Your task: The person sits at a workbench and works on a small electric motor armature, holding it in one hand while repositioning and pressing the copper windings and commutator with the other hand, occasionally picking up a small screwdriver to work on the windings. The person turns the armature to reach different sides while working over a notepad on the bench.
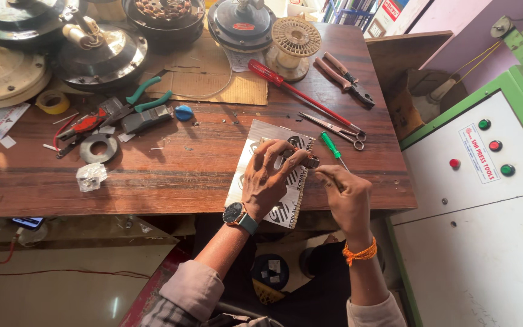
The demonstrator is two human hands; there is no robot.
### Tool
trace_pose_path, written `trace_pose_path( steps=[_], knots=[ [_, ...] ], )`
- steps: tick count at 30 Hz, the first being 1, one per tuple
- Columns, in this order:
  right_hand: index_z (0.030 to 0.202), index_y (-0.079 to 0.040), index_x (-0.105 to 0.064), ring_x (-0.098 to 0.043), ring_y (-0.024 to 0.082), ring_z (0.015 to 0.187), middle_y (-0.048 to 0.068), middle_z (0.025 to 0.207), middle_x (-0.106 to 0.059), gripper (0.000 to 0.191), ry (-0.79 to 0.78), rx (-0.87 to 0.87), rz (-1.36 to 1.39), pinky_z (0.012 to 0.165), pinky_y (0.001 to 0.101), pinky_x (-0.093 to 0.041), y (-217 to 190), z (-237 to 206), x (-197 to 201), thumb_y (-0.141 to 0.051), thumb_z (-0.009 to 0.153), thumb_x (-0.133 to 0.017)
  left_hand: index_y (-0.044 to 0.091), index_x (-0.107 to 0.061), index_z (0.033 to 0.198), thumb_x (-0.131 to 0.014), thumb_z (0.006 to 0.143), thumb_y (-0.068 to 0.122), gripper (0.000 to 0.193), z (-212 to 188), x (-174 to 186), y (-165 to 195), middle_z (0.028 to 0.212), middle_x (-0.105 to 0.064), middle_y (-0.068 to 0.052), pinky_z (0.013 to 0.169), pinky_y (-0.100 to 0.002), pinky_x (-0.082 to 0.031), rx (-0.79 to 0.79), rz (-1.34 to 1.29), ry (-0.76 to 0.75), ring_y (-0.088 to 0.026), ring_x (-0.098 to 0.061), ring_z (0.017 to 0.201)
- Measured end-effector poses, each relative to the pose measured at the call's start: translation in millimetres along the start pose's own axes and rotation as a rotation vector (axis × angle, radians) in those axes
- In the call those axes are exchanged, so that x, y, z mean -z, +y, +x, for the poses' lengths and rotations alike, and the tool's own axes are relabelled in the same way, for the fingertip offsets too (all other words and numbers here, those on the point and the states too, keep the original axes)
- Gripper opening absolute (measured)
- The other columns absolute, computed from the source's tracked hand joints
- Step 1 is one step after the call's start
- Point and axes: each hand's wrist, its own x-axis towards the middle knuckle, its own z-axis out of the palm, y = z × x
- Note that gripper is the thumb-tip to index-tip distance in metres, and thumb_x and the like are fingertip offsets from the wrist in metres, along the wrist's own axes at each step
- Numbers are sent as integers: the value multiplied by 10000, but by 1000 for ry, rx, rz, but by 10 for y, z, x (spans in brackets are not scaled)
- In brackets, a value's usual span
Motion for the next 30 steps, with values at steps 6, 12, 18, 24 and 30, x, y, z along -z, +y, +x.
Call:
trace_pose_path(
  steps=[6,12,18,24,30],
  knots=[
    [1082,-55,-745,-765,178,823,101,986,-776,152,84,293,-128,675,277,-619,-6,-58,-204,-48,931,-730,245,-584,1351,-719,796,-41,639,-16,-53,-2,1315,-500,-9,1048,-430,-543,2,12,10,-279,-465,1304],
    [1027,-30,-774,-698,201,610,101,801,-757,148,43,271,-240,554,326,-531,33,-108,-333,-9,892,-717,327,-617,1218,-784,840,11,520,-122,-152,-66,1388,-417,-31,1023,-382,-579,-106,-56,-27,-312,-406,1387],
    [1066,-25,-772,-725,170,635,99,848,-774,171,-4,119,-38,551,292,-554,68,-236,-230,-19,906,-711,329,-740,1165,-801,771,0,517,-212,-216,-102,1403,-451,26,979,-357,-605,-172,-45,-80,-317,-380,1419],
    [1088,-45,-750,-755,128,804,93,964,-784,174,-43,185,120,673,248,-599,-118,-232,-20,-55,923,-693,174,-687,975,-821,867,94,190,-145,-117,-34,1395,-542,24,963,-334,-611,-57,-171,-42,-298,-445,1414],
    [1013,-41,-755,-673,89,615,51,782,-759,125,-97,49,50,559,251,-497,-344,51,-21,-116,912,-753,62,-612,932,-787,893,67,179,-50,4,-22,1323,-683,-96,1087,-418,-538,85,-272,240,-299,-611,1314]
  ],
)
